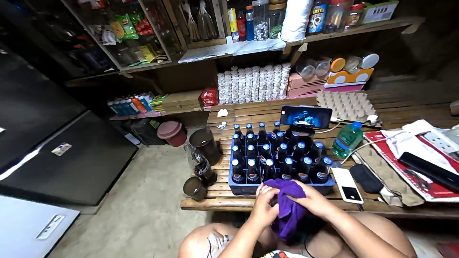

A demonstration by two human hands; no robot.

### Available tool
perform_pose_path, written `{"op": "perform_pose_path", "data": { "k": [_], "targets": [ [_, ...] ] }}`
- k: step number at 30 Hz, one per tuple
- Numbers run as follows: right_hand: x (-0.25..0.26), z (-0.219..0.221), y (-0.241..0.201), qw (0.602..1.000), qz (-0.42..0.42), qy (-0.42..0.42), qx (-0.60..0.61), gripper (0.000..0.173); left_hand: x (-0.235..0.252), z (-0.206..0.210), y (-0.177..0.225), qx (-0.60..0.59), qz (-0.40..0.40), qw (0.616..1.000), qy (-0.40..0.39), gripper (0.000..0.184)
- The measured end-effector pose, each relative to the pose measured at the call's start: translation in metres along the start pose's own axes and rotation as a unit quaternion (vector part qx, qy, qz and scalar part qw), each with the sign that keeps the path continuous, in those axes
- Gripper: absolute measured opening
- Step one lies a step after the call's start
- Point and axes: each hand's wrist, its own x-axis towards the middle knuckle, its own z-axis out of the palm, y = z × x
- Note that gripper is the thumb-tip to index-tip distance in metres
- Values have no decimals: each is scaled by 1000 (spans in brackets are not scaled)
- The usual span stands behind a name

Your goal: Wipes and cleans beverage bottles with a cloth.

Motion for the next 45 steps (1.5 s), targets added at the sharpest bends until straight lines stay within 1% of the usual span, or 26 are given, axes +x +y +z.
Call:
{"op": "perform_pose_path", "data": {
  "k": [1, 3, 4, 6, 9, 13, 15, 18, 20, 22, 25, 27, 29, 32, 36, 40, 43, 45],
  "targets": [
    [-2, 0, 2, 1000, -6, -7, 11, 50, 0, 0, 0, 2, 2, 1000, -1, 23],
    [-5, 3, 4, 999, -46, -6, 7, 52, -1, 0, 0, 3, 2, 1000, 0, 23],
    [-5, 6, 4, 998, -62, 3, -6, 52, -1, 0, 0, 3, 1, 1000, 2, 23],
    [-6, 13, 2, 997, -66, 30, -35, 54, 0, 0, 0, -4, -3, 1000, 1, 22],
    [-6, 24, -6, 993, -34, 73, -89, 57, 0, -1, 2, -13, 0, 1000, -7, 20],
    [-3, 25, -21, 987, 27, 55, -151, 57, -3, -1, 4, -20, 4, 1000, 3, 23],
    [-1, 22, -20, 988, 28, 50, -144, 55, -3, -1, 6, -23, -1, 1000, 1, 24],
    [2, 15, -10, 993, -9, 51, -105, 51, -3, 0, 5, -22, -10, 1000, -8, 24],
    [1, 7, -4, 997, -19, 27, -75, 48, -3, 0, 5, -10, -9, 1000, -10, 26],
    [-2, 1, 2, 999, -21, 2, -40, 45, -3, 1, 3, 5, -1, 1000, -12, 25],
    [-9, 1, 8, 999, -41, -8, -7, 47, -4, 1, 1, 15, 4, 1000, -18, 23],
    [-10, 6, 8, 998, -66, 6, -13, 49, -3, 1, 2, 13, 1, 1000, -15, 22],
    [-9, 11, 5, 997, -65, 27, -43, 52, -3, 0, 2, 7, -3, 1000, -16, 23],
    [-8, 20, -9, 992, -16, 52, -114, 59, -3, -1, 1, -1, -1, 1000, -22, 22],
    [-7, 24, -21, 985, 19, 53, -165, 56, -4, -1, 4, -3, -5, 1000, -14, 24],
    [-3, 17, -20, 989, 34, 46, -134, 51, -4, 2, 4, -5, -1, 1000, -6, 25],
    [-4, 11, -10, 993, 2, 38, -108, 47, -3, 3, 4, 5, 6, 1000, -6, 23],
    [-6, 6, -2, 997, -24, 18, -78, 44, -4, 2, 2, 15, 8, 1000, -9, 24]
  ]
}}
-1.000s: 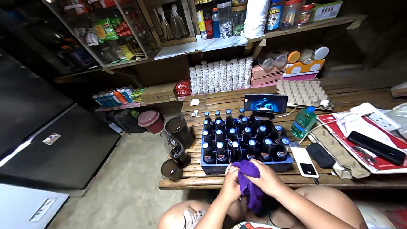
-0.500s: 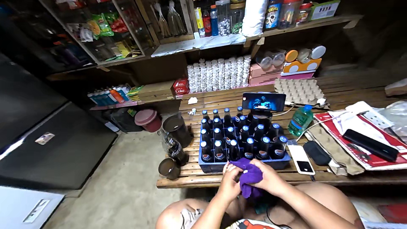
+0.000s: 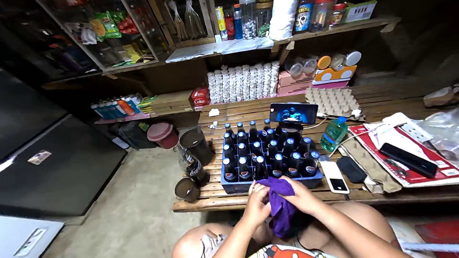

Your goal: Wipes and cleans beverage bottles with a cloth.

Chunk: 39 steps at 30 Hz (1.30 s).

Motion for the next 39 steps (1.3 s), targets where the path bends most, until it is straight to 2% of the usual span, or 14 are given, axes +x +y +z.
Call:
{"op": "perform_pose_path", "data": {
  "k": [5, 12, 16, 23, 26, 31, 34, 39],
  "targets": [
    [-3, -7, 6, 998, -38, -40, 32, 46, 1, 0, -1, 1, -1, 1000, -3, 23],
    [-6, 4, -9, 997, -31, -9, -64, 53, 0, -1, 2, -7, -8, 1000, -1, 22],
    [-8, 4, -9, 995, -55, -2, -80, 43, 0, -1, 2, -18, -10, 1000, 3, 22],
    [-1, -10, 11, 992, -118, -34, 1, 30, -1, 2, -3, -11, 5, 1000, 4, 26],
    [-1, -10, 10, 993, -108, -41, -7, 33, -2, 2, -2, -6, 8, 1000, 2, 26],
    [-8, 3, -15, 995, -23, -9, -92, 46, -1, 0, 1, -3, -4, 1000, 3, 22],
    [-10, 6, -13, 992, -46, 19, -115, 40, 0, 2, 1, -6, -10, 1000, 5, 23],
    [-9, 0, -6, 991, -89, -1, -102, 36, 0, 5, 0, -9, 1, 1000, 17, 26]
  ]
}}
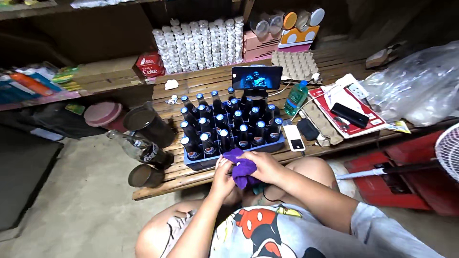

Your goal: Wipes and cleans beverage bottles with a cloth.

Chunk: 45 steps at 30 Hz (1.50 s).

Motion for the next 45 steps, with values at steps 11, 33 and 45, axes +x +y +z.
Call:
{"op": "perform_pose_path", "data": {
  "k": [11, 33, 45],
  "targets": [
    [6, -7, 26, 990, -48, -13, 129, 28, -3, 1, -6, -7, -6, 1000, -16, 32],
    [11, -3, 7, 991, 107, 8, 85, 40, 2, 0, 0, 9, -25, 999, -19, 24],
    [1, 23, 19, 988, 56, 64, 132, 60, 3, -1, 6, 24, -33, 999, -30, 26]
  ]
}}
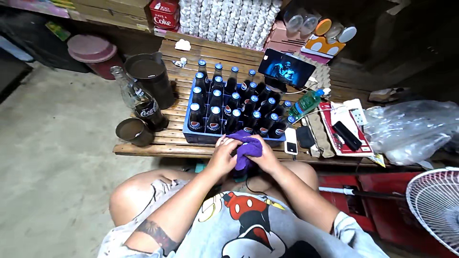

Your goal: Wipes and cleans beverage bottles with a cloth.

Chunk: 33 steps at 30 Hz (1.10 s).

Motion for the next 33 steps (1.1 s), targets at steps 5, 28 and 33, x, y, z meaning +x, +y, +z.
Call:
{"op": "perform_pose_path", "data": {
  "k": [5, 28, 33],
  "targets": [
    [-8, -13, 7, 998, 49, -36, -9, 67, -6, 7, -7, -61, 25, 996, 56, 30],
    [-30, 54, 7, 994, -97, -57, -15, 84, -15, -46, 50, -347, 176, 903, 183, 29],
    [-27, 52, -5, 983, -178, -11, 34, 79, -14, -39, 50, -362, 169, 902, 167, 29]
  ]
}}
